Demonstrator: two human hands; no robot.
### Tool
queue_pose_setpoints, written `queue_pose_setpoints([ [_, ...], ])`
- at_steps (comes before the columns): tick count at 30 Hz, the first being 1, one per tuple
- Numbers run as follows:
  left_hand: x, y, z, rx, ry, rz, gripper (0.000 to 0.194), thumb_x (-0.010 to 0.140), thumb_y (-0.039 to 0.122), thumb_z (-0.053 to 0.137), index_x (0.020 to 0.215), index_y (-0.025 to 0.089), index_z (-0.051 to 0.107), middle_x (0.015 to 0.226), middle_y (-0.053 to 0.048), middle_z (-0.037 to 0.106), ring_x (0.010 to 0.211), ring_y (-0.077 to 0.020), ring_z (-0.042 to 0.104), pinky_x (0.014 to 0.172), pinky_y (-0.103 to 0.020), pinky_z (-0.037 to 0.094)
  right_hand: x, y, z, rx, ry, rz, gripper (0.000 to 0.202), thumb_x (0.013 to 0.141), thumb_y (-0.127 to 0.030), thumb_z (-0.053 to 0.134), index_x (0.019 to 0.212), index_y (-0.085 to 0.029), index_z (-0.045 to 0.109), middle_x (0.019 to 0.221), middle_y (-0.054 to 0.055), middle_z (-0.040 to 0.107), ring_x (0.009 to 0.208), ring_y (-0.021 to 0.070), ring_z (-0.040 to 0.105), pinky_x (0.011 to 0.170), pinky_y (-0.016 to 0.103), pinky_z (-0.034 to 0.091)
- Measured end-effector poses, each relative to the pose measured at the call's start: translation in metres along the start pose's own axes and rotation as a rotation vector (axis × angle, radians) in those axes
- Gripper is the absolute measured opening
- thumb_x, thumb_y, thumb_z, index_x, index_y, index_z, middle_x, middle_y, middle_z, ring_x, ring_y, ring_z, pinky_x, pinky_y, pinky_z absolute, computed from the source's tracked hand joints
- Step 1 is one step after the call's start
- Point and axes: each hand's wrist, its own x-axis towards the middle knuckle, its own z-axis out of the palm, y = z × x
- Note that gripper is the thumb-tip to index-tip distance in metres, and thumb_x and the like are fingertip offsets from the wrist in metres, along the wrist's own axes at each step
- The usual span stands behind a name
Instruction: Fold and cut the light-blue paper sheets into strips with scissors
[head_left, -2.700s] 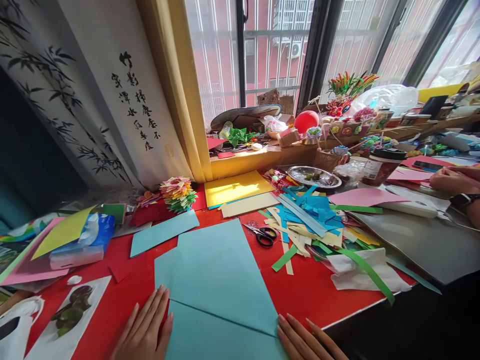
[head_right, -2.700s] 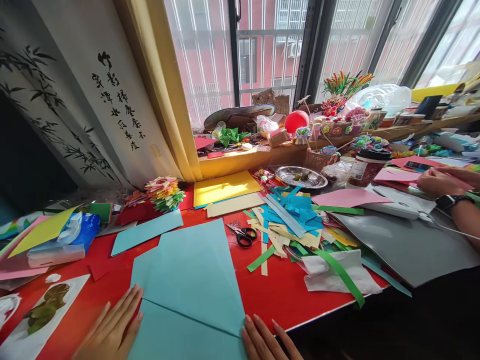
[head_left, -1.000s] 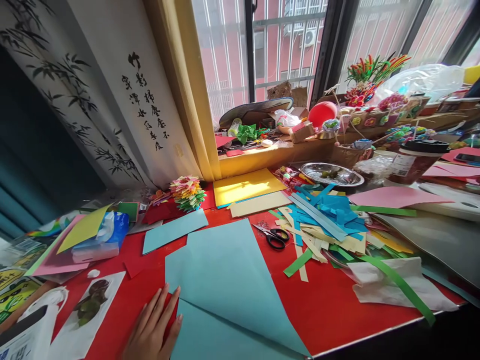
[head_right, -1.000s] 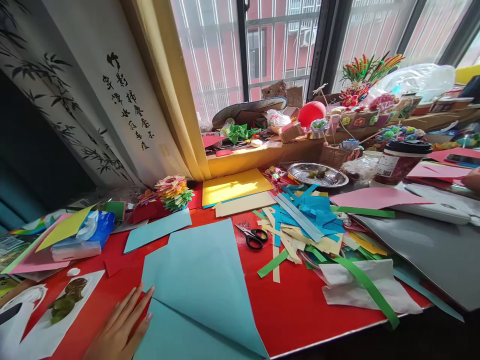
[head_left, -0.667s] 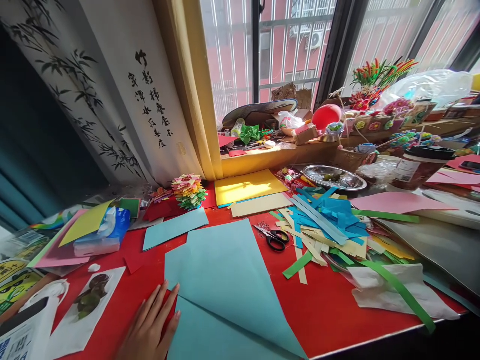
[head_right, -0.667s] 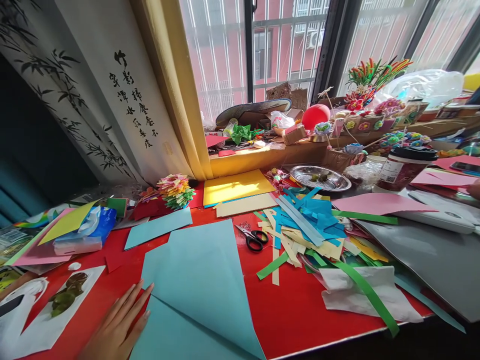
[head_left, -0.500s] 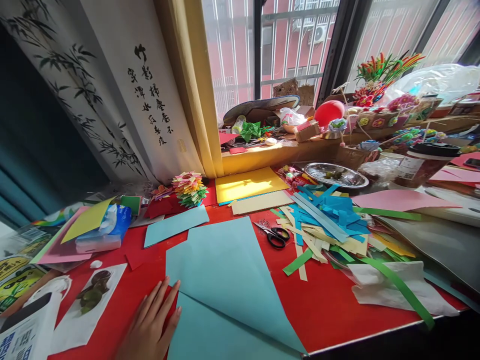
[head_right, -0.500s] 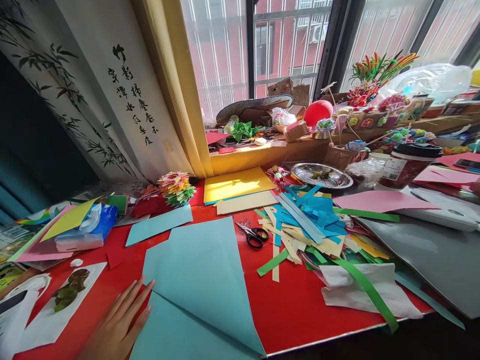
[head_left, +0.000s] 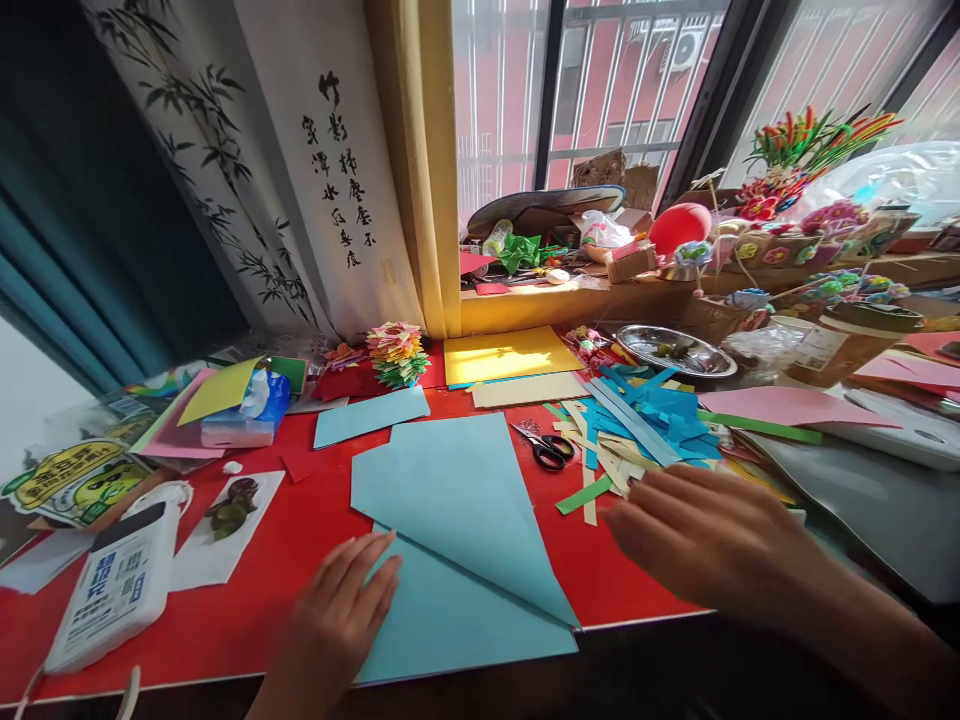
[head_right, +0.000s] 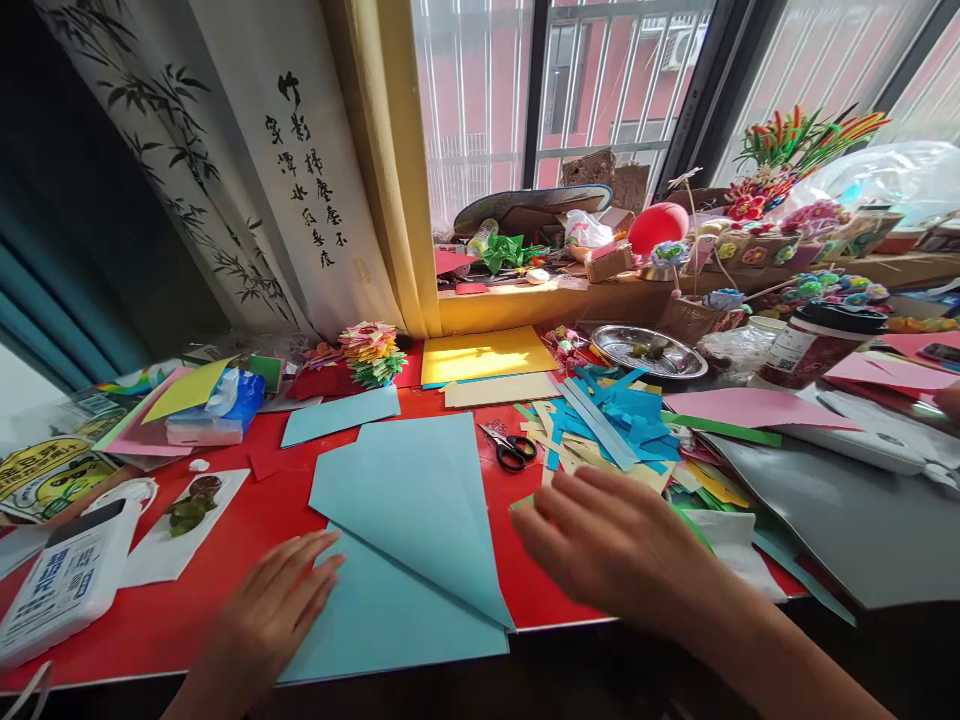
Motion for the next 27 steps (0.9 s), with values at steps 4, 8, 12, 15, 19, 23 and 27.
queue_pose_setpoints([
  [4,0.031,0.051,-0.008,-0.102,0.004,0.070,0.018,0.085,0.018,0.049,0.095,0.016,0.063,0.099,-0.006,0.066,0.093,-0.0184,0.059,0.081,-0.031,0.044,0.031,0.034,0.049,0.059,-0.427,0.232,0.019,0.089,-0.027,0.042,0.089,-0.022,0.060,0.082,0.003,0.065,0.069,0.0150,0.058,0.052,0.025,0.033],
  [8,0.053,0.097,0.000,-0.205,-0.130,0.113,0.032,0.087,0.032,0.045,0.112,0.015,0.055,0.116,-0.009,0.059,0.100,-0.0212,0.056,0.080,-0.035,0.043,0.037,0.044,0.101,0.082,-0.648,0.478,0.020,0.086,-0.032,0.046,0.096,-0.019,0.057,0.098,0.009,0.063,0.084,0.0204,0.059,0.052,0.024,0.032],
  [12,0.058,0.119,0.013,-0.231,-0.148,0.161,0.045,0.086,0.043,0.044,0.117,0.011,0.051,0.117,-0.012,0.058,0.098,-0.0212,0.054,0.079,-0.035,0.042,0.040,0.045,0.127,0.067,-0.667,0.551,0.020,0.083,-0.029,0.050,0.095,-0.014,0.055,0.098,0.013,0.062,0.088,0.0229,0.058,0.052,0.025,0.031],
  [15,0.055,0.124,0.017,-0.158,-0.038,0.231,0.030,0.086,0.023,0.046,0.111,0.008,0.054,0.105,-0.012,0.064,0.088,-0.0189,0.057,0.072,-0.032,0.041,0.043,0.044,0.134,0.070,-0.672,0.593,0.023,0.080,-0.029,0.052,0.097,-0.014,0.054,0.094,0.012,0.063,0.084,0.0228,0.059,0.051,0.025,0.029],
  [19,0.051,0.125,0.012,-0.206,-0.011,0.218,0.023,0.086,0.021,0.046,0.104,0.012,0.057,0.099,-0.010,0.065,0.081,-0.0173,0.058,0.068,-0.031,0.040,0.044,0.042,0.134,0.077,-0.656,0.637,0.025,0.079,-0.027,0.051,0.099,-0.013,0.053,0.094,0.013,0.062,0.085,0.0236,0.058,0.052,0.026,0.027],
  [23,0.048,0.126,0.008,-0.236,0.025,0.187,0.018,0.085,0.018,0.047,0.099,0.014,0.058,0.097,-0.008,0.065,0.077,-0.0168,0.057,0.064,-0.030,0.040,0.039,0.042,0.130,0.123,-0.652,0.669,0.034,0.080,-0.029,0.050,0.110,-0.013,0.047,0.094,0.012,0.062,0.084,0.0220,0.058,0.053,0.025,0.028],
  [27,0.043,0.132,0.011,-0.257,0.071,0.167,0.017,0.082,0.010,0.048,0.093,0.014,0.060,0.090,-0.005,0.066,0.070,-0.0150,0.055,0.060,-0.029,0.039,0.033,0.044,0.126,0.173,-0.684,0.650,0.030,0.076,-0.024,0.056,0.103,-0.013,0.052,0.090,0.011,0.063,0.078,0.0206,0.059,0.051,0.024,0.028],
])
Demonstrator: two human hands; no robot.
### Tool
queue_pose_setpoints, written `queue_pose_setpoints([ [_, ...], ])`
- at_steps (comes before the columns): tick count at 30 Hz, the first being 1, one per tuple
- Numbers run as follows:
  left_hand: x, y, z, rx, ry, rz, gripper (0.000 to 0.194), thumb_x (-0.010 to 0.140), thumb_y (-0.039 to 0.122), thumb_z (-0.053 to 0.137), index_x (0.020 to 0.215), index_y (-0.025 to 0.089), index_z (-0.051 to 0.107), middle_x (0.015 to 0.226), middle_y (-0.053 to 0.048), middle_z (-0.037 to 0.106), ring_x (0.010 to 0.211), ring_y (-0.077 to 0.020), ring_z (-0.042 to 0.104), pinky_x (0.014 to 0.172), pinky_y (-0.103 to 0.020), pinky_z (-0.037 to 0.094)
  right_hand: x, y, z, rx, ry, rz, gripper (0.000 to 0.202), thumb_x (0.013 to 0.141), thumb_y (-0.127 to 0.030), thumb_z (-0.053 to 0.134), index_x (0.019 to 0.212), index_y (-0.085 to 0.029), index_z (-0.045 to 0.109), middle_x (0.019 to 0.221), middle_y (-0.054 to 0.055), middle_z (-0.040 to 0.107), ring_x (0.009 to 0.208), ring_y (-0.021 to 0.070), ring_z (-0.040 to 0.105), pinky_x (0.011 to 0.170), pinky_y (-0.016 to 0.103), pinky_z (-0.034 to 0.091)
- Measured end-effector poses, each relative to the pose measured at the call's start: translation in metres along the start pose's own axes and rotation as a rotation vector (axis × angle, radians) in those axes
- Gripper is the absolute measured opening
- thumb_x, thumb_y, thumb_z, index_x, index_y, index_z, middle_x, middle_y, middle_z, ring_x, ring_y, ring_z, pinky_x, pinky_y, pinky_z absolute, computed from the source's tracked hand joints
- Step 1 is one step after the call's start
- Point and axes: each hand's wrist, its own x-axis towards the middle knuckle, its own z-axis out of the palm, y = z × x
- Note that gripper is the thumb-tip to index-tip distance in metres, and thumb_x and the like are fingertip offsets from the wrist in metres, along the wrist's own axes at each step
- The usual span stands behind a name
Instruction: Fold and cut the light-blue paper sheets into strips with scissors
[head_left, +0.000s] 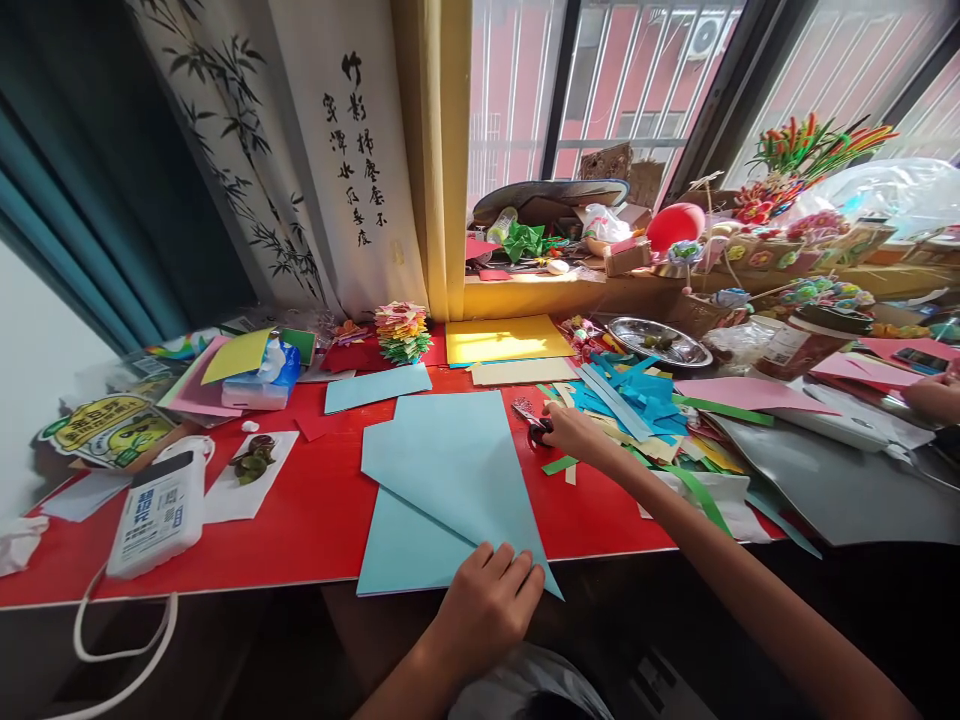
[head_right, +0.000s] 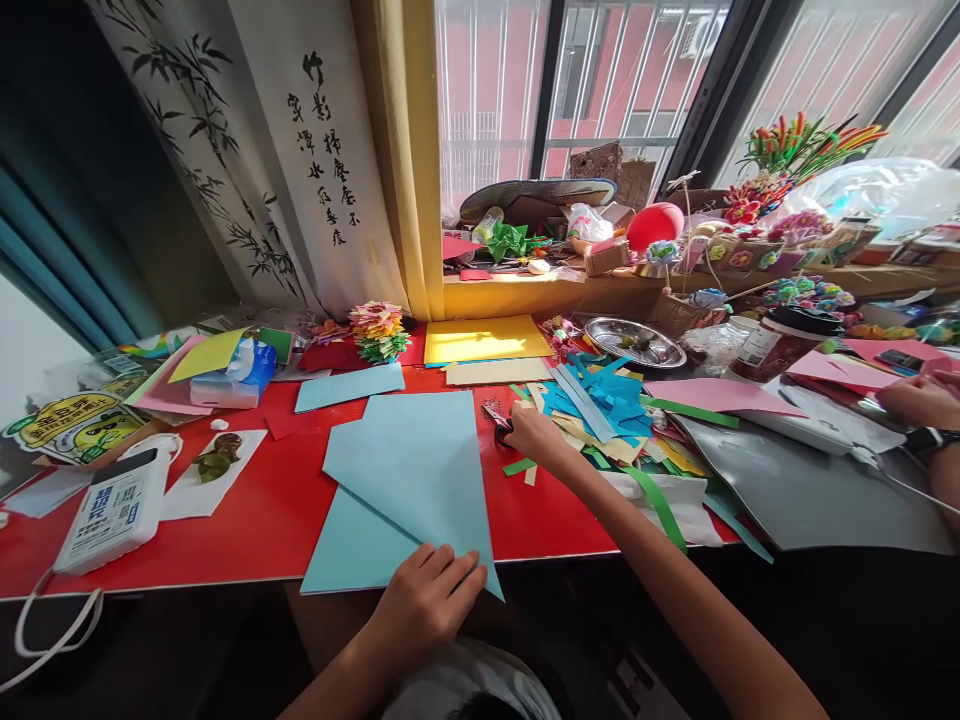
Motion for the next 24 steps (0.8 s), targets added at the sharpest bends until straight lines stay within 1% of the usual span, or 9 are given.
queue_pose_setpoints([
  [4,-0.001,0.006,0.002,-0.002,-0.027,0.009,0.025,0.085,0.023,0.049,0.105,0.011,0.057,0.101,-0.008,0.064,0.076,-0.0167,0.056,0.063,-0.031,0.042,-0.002,0.000,-0.004,0.044,-0.010,-0.033,0.025,0.071,-0.024,0.059,0.093,-0.013,0.056,0.080,0.009,0.063,0.070,0.0200,0.058,0.049,0.025,0.028],
  [6,0.000,0.009,0.001,0.018,0.014,0.027,0.023,0.084,0.018,0.049,0.103,0.010,0.058,0.097,-0.008,0.065,0.074,-0.0159,0.056,0.061,-0.030,0.042,-0.005,-0.002,-0.009,0.093,0.022,-0.035,0.023,0.072,-0.026,0.056,0.092,-0.014,0.056,0.080,0.009,0.062,0.070,0.0199,0.057,0.050,0.025,0.029],
  [10,-0.003,0.009,-0.012,-0.144,0.164,-0.035,0.016,0.080,0.009,0.048,0.093,0.011,0.057,0.087,-0.006,0.067,0.065,-0.0137,0.056,0.056,-0.028,0.041,-0.022,-0.006,-0.022,0.241,0.101,-0.026,0.034,0.078,-0.024,0.046,0.112,-0.016,0.047,0.095,0.008,0.059,0.072,0.0160,0.058,0.052,0.023,0.039],
  [13,-0.016,0.004,-0.029,-0.428,0.259,-0.094,0.012,0.080,0.008,0.042,0.085,0.013,0.053,0.084,-0.007,0.067,0.070,-0.0130,0.057,0.059,-0.025,0.044,-0.045,-0.007,-0.028,0.592,0.099,-0.064,0.039,0.080,-0.026,0.043,0.118,-0.020,0.040,0.095,0.005,0.053,0.069,0.0129,0.058,0.053,0.023,0.047],
  [15,-0.027,-0.001,-0.042,-0.476,0.261,-0.162,0.014,0.081,0.007,0.040,0.084,0.014,0.052,0.080,-0.006,0.066,0.074,-0.0128,0.058,0.063,-0.025,0.045,-0.063,-0.007,-0.028,0.890,0.086,-0.082,0.041,0.078,-0.033,0.049,0.116,-0.020,0.044,0.090,0.003,0.049,0.067,0.0137,0.058,0.051,0.025,0.049],
  [17,-0.037,-0.002,-0.051,-0.408,0.217,-0.266,0.014,0.081,0.007,0.043,0.083,0.014,0.054,0.082,-0.007,0.065,0.078,-0.0134,0.057,0.069,-0.026,0.045,-0.078,-0.007,-0.025,1.051,0.080,-0.076,0.043,0.074,-0.037,0.056,0.112,-0.020,0.048,0.084,0.002,0.047,0.065,0.0136,0.056,0.047,0.024,0.047],
  [19,-0.041,0.002,-0.053,-0.272,0.157,-0.280,0.011,0.081,0.011,0.050,0.088,0.014,0.058,0.094,-0.008,0.065,0.087,-0.0161,0.056,0.076,-0.030,0.044,-0.089,-0.009,-0.021,1.143,0.072,-0.049,0.043,0.073,-0.040,0.060,0.109,-0.019,0.051,0.081,0.002,0.048,0.063,0.0133,0.055,0.043,0.022,0.044],
  [22,-0.031,0.015,-0.038,-0.033,0.058,-0.147,0.031,0.081,0.020,0.055,0.111,0.015,0.057,0.116,-0.006,0.060,0.097,-0.0176,0.053,0.086,-0.032,0.039,-0.097,-0.013,-0.013,1.281,0.102,0.009,0.040,0.074,-0.039,0.061,0.108,-0.019,0.054,0.076,0.001,0.050,0.062,0.0121,0.053,0.043,0.020,0.040],
  [24,-0.018,0.024,-0.023,0.056,0.019,-0.101,0.036,0.082,0.017,0.054,0.117,0.017,0.054,0.124,-0.005,0.055,0.095,-0.0158,0.052,0.085,-0.031,0.039,-0.099,-0.016,-0.008,1.359,0.142,0.028,0.040,0.075,-0.037,0.062,0.109,-0.019,0.054,0.075,0.001,0.052,0.060,0.0105,0.050,0.044,0.020,0.039],
])
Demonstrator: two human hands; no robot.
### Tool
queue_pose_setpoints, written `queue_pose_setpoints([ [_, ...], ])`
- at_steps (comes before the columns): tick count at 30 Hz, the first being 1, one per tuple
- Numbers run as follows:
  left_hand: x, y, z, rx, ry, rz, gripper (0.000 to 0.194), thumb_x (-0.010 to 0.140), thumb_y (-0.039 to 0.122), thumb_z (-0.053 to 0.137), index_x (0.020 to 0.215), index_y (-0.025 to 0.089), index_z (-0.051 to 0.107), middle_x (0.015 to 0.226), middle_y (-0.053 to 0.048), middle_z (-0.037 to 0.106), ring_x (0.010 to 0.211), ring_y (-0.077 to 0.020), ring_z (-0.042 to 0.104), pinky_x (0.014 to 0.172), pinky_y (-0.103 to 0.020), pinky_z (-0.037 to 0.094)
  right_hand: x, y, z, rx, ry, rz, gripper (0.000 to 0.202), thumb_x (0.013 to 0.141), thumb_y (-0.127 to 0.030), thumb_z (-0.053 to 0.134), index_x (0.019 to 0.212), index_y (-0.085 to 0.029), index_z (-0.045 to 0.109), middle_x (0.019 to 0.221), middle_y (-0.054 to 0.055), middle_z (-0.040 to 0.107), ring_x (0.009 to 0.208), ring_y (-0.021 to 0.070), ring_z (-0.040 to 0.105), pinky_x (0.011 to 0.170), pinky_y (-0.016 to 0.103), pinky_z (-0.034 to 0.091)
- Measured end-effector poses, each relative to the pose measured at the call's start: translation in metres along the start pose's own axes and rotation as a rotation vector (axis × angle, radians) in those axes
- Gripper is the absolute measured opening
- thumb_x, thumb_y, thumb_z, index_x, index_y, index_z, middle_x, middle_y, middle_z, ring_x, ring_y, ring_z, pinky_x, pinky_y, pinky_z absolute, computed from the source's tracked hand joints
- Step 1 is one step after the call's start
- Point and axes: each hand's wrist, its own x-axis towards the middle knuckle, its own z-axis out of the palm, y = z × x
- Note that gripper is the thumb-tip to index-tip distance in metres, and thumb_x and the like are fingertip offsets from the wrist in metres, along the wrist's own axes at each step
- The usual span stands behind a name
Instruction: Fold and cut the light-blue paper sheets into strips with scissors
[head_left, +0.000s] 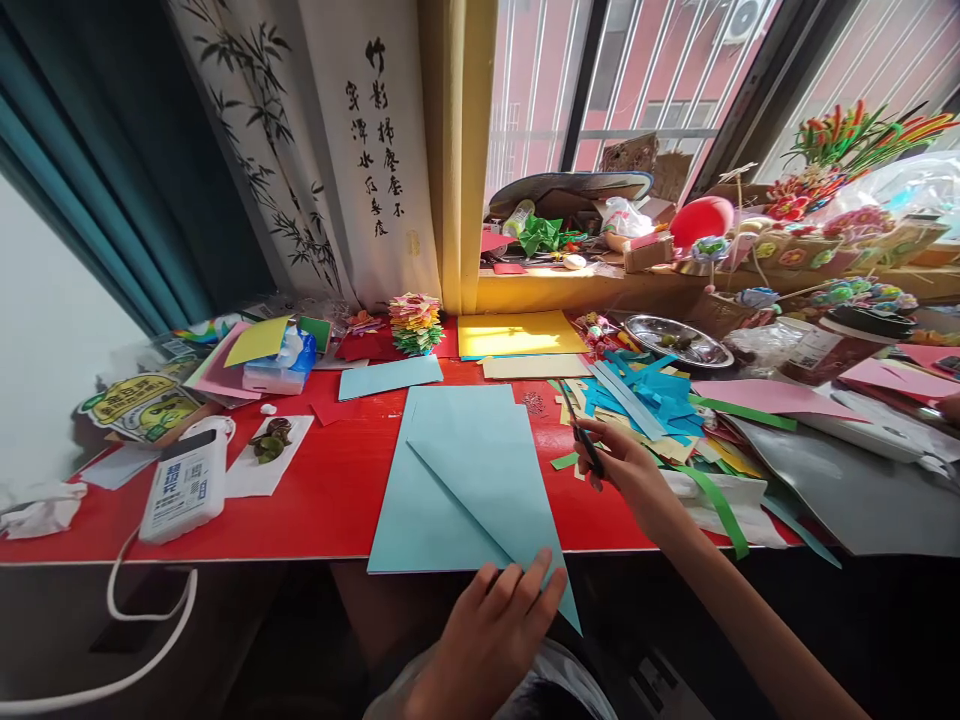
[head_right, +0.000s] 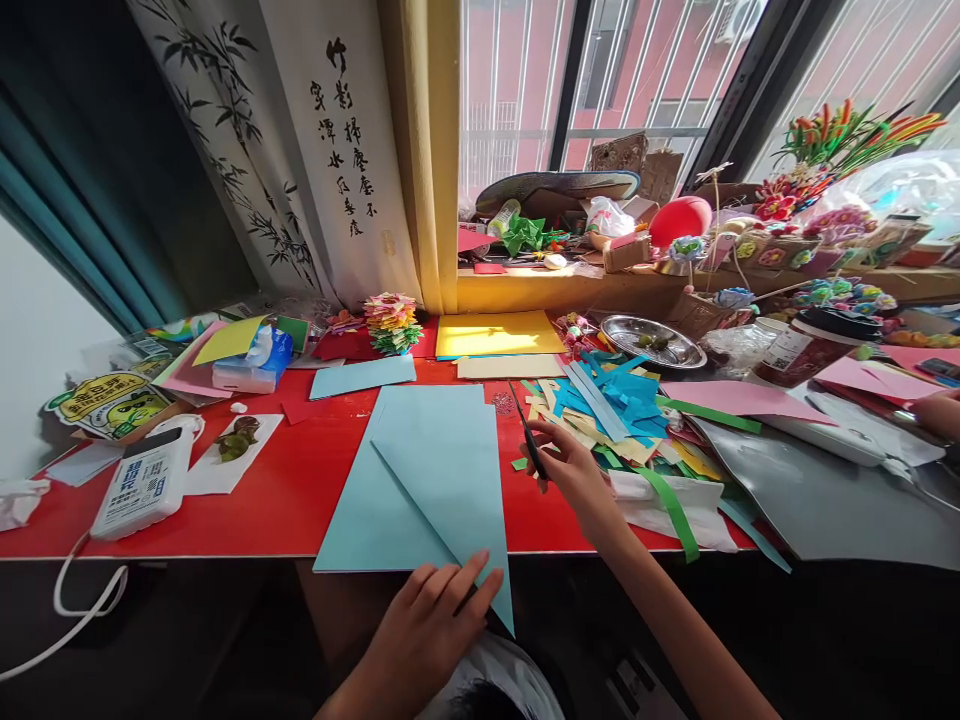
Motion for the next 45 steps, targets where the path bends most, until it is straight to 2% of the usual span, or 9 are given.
queue_pose_setpoints([
  [5,0.014,0.002,0.003,-0.145,0.230,-0.010,0.024,0.084,0.012,0.046,0.101,0.017,0.063,0.106,-0.005,0.063,0.081,-0.0144,0.051,0.072,-0.029,0.040,-0.015,0.007,0.003,0.091,-0.007,0.019,0.038,0.074,-0.033,0.065,0.108,-0.020,0.055,0.071,0.000,0.053,0.058,0.0096,0.049,0.046,0.020,0.038],
  [10,-0.030,-0.036,-0.033,-0.630,0.231,-0.210,0.025,0.084,0.015,0.043,0.096,0.023,0.064,0.102,-0.008,0.060,0.087,-0.0176,0.052,0.072,-0.030,0.047,-0.043,0.018,-0.002,0.134,0.020,0.100,0.036,0.076,-0.034,0.064,0.109,-0.022,0.054,0.067,-0.002,0.049,0.052,0.0074,0.044,0.042,0.019,0.032],
  [14,-0.063,-0.080,-0.050,-0.759,0.249,-0.697,0.018,0.080,0.024,0.051,0.075,0.023,0.068,0.105,-0.007,0.057,0.092,-0.0205,0.054,0.074,-0.029,0.047,-0.065,0.030,-0.001,0.157,-0.006,0.176,0.039,0.078,-0.035,0.062,0.112,-0.022,0.051,0.061,-0.004,0.046,0.047,0.0056,0.037,0.041,0.018,0.027],
  [18,-0.061,-0.114,-0.062,-0.996,0.254,-1.390,0.026,0.080,0.040,0.048,0.091,0.020,0.061,0.102,-0.007,0.060,0.095,-0.0239,0.057,0.075,-0.033,0.048,-0.085,0.036,0.005,0.183,0.006,0.227,0.041,0.073,-0.037,0.066,0.108,-0.020,0.054,0.063,-0.003,0.047,0.046,0.0051,0.036,0.042,0.018,0.028],
  [21,-0.055,-0.122,-0.068,-1.046,0.109,-1.567,0.041,0.077,0.050,0.049,0.107,0.022,0.050,0.106,-0.006,0.059,0.087,-0.0238,0.060,0.070,-0.036,0.050,-0.097,0.033,0.011,0.211,0.094,0.244,0.037,0.071,-0.035,0.067,0.104,-0.021,0.056,0.062,-0.003,0.046,0.048,0.0055,0.037,0.043,0.018,0.028],
  [27,-0.055,-0.106,-0.056,-0.246,-0.408,-1.292,0.052,0.076,0.061,0.043,0.105,0.020,0.055,0.108,-0.009,0.055,0.101,-0.0278,0.052,0.075,-0.038,0.046,-0.107,0.034,0.020,0.248,0.135,0.247,0.038,0.069,-0.034,0.068,0.103,-0.020,0.058,0.067,-0.001,0.048,0.051,0.0071,0.042,0.041,0.018,0.029],
  [34,-0.012,-0.107,-0.029,0.337,-0.423,-0.840,0.053,0.088,0.049,0.025,0.107,0.009,0.055,0.092,-0.014,0.056,0.090,-0.0275,0.051,0.072,-0.035,0.042,-0.109,0.055,0.015,0.232,-0.037,0.308,0.041,0.071,-0.035,0.067,0.108,-0.018,0.056,0.062,-0.003,0.046,0.047,0.0060,0.038,0.042,0.019,0.029],
  [39,0.016,-0.100,-0.003,0.438,-0.478,-0.840,0.056,0.089,0.051,0.018,0.087,0.009,0.056,0.077,-0.012,0.053,0.076,-0.0256,0.052,0.060,-0.032,0.039,-0.113,0.061,0.027,0.283,0.009,0.217,0.046,0.064,-0.044,0.070,0.101,-0.018,0.060,0.063,-0.002,0.047,0.048,0.0063,0.037,0.043,0.019,0.025],
  [45,0.009,-0.093,0.014,0.452,-0.353,-0.834,0.048,0.091,0.044,0.019,0.084,0.010,0.054,0.076,-0.012,0.050,0.070,-0.0229,0.051,0.060,-0.030,0.037,-0.116,0.055,0.038,0.258,0.031,0.200,0.045,0.060,-0.046,0.072,0.095,-0.021,0.061,0.065,-0.002,0.047,0.051,0.0077,0.033,0.049,0.021,0.028],
])
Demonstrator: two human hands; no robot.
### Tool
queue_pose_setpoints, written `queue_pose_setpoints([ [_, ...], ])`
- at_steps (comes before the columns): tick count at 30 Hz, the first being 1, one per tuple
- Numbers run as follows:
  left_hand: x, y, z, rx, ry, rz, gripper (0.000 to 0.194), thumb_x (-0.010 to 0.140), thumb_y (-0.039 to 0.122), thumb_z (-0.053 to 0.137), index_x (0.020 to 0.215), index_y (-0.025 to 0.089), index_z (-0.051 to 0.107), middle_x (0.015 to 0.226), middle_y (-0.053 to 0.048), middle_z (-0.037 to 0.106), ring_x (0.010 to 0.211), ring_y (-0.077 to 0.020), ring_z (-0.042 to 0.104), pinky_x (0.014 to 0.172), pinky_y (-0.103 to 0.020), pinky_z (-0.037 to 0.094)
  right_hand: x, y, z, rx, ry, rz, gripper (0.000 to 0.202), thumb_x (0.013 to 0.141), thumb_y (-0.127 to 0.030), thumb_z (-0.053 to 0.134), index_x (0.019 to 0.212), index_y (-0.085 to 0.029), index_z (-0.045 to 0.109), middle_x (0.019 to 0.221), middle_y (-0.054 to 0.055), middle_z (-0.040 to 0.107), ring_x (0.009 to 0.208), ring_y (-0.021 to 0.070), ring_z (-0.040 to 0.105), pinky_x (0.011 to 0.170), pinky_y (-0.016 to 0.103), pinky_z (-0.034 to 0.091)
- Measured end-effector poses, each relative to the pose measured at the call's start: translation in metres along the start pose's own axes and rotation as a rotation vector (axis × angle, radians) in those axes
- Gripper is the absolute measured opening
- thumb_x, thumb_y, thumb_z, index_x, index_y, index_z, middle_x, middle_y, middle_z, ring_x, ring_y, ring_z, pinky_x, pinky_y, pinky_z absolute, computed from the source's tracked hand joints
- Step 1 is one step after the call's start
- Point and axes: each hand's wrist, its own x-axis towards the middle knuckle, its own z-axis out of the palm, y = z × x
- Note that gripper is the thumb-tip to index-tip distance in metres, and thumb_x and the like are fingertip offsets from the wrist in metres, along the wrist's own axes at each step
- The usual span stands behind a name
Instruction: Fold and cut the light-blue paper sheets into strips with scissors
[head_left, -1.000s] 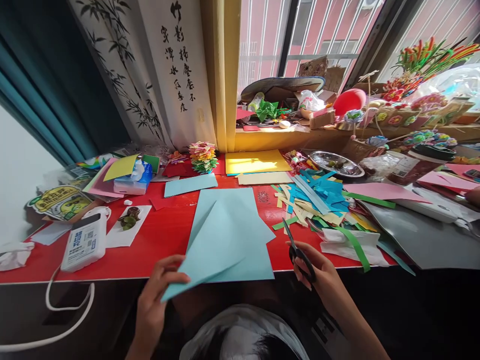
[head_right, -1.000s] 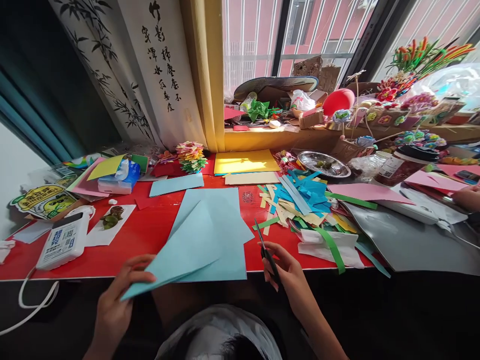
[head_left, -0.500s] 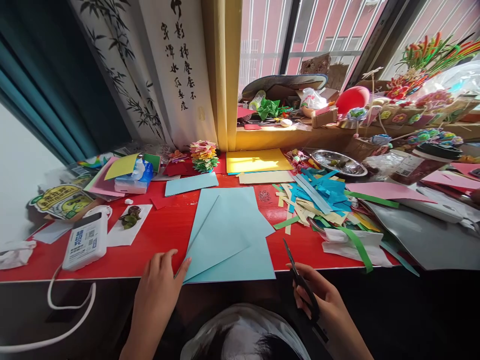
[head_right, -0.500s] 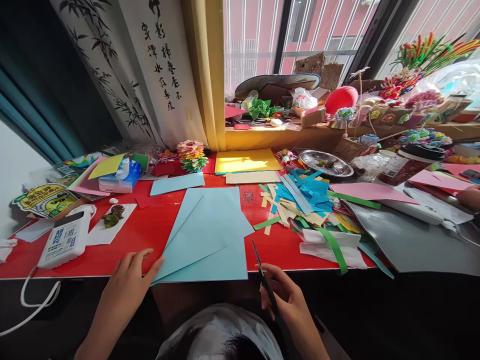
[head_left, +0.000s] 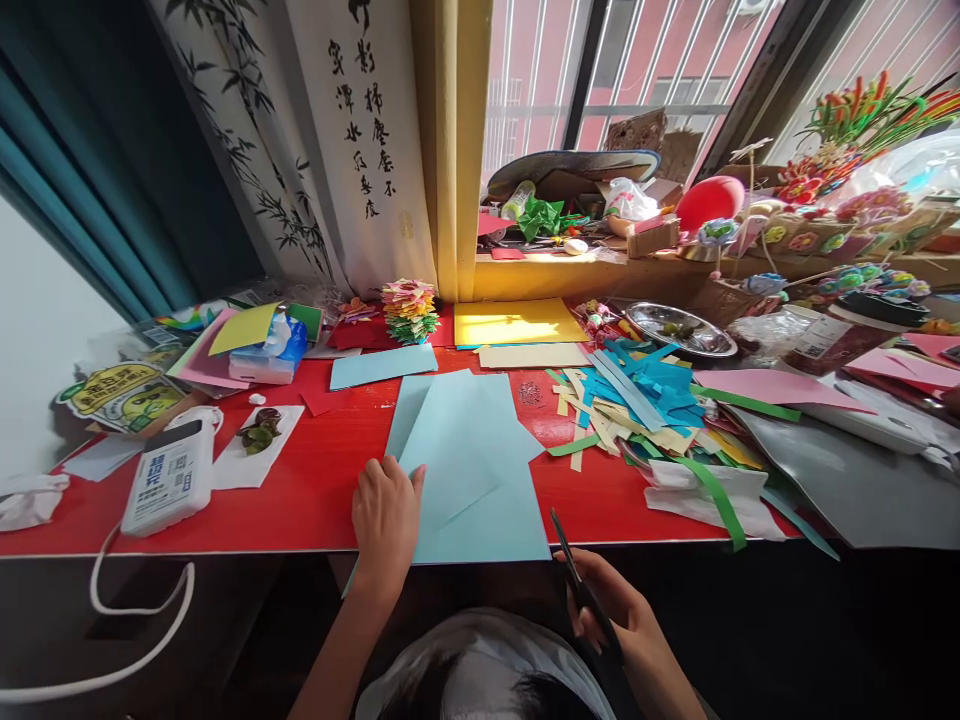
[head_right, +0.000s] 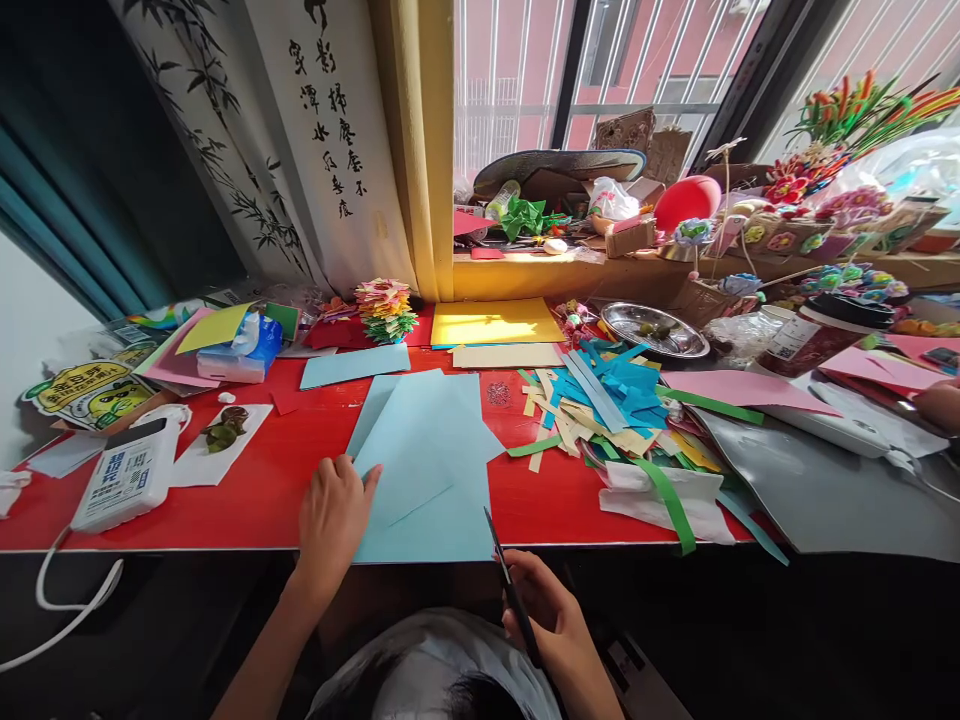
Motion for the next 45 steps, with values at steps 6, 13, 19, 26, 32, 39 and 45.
queue_pose_setpoints([
  [6,0.006,-0.016,-0.003,-0.502,-0.052,-0.065,0.033,0.090,0.037,0.026,0.084,0.018,0.052,0.069,-0.004,0.051,0.057,-0.0157,0.048,0.048,-0.024,0.028,0.001,0.003,-0.001,0.017,-0.061,0.005,0.044,0.061,-0.048,0.071,0.096,-0.023,0.061,0.067,-0.002,0.047,0.052,0.0078,0.035,0.050,0.021,0.030],
  [13,0.020,-0.035,-0.027,-1.071,-0.128,-0.334,0.035,0.081,0.052,0.042,0.067,0.020,0.047,0.055,0.004,0.037,0.050,-0.0110,0.034,0.047,-0.021,0.027,0.004,-0.003,-0.003,-0.017,-0.264,0.026,0.058,0.064,-0.057,0.065,0.109,-0.023,0.057,0.082,0.004,0.055,0.064,0.0119,0.045,0.055,0.023,0.033],
  [19,0.023,-0.035,-0.042,-1.175,-0.024,-0.443,0.032,0.078,0.051,0.050,0.074,0.019,0.055,0.063,0.003,0.045,0.056,-0.0109,0.038,0.048,-0.020,0.029,0.008,-0.014,0.007,-0.067,-0.315,0.066,0.059,0.061,-0.055,0.067,0.105,-0.018,0.058,0.065,-0.001,0.048,0.055,0.0090,0.036,0.050,0.022,0.026],
  [26,0.018,-0.032,-0.055,-1.220,0.102,-0.502,0.029,0.076,0.047,0.055,0.070,0.018,0.056,0.063,0.003,0.043,0.057,-0.0095,0.035,0.048,-0.019,0.029,0.013,-0.030,0.022,-0.097,-0.305,0.097,0.050,0.058,-0.046,0.072,0.097,-0.016,0.063,0.062,-0.001,0.048,0.055,0.0094,0.038,0.051,0.022,0.030],
  [32,0.013,-0.033,-0.062,-1.196,0.126,-0.512,0.030,0.075,0.047,0.057,0.070,0.018,0.058,0.063,0.002,0.045,0.057,-0.0093,0.036,0.047,-0.019,0.029,0.017,-0.036,0.026,-0.133,-0.312,0.081,0.051,0.060,-0.045,0.071,0.099,-0.015,0.063,0.062,-0.002,0.046,0.054,0.0088,0.037,0.050,0.022,0.030],
  [39,0.009,-0.033,-0.062,-1.190,0.098,-0.534,0.031,0.073,0.048,0.057,0.079,0.018,0.063,0.064,0.001,0.051,0.059,-0.0115,0.043,0.048,-0.020,0.032,0.017,-0.036,0.030,-0.064,-0.296,0.076,0.051,0.061,-0.049,0.069,0.097,-0.014,0.063,0.058,-0.002,0.045,0.048,0.0075,0.036,0.047,0.022,0.026],
  [45,0.008,-0.033,-0.060,-1.208,0.107,-0.533,0.031,0.073,0.048,0.058,0.079,0.018,0.063,0.065,0.001,0.052,0.059,-0.0114,0.043,0.048,-0.020,0.033,0.017,-0.033,0.029,-0.034,-0.310,0.096,0.056,0.060,-0.052,0.069,0.101,-0.014,0.062,0.059,-0.001,0.047,0.046,0.0074,0.037,0.045,0.022,0.029],
])
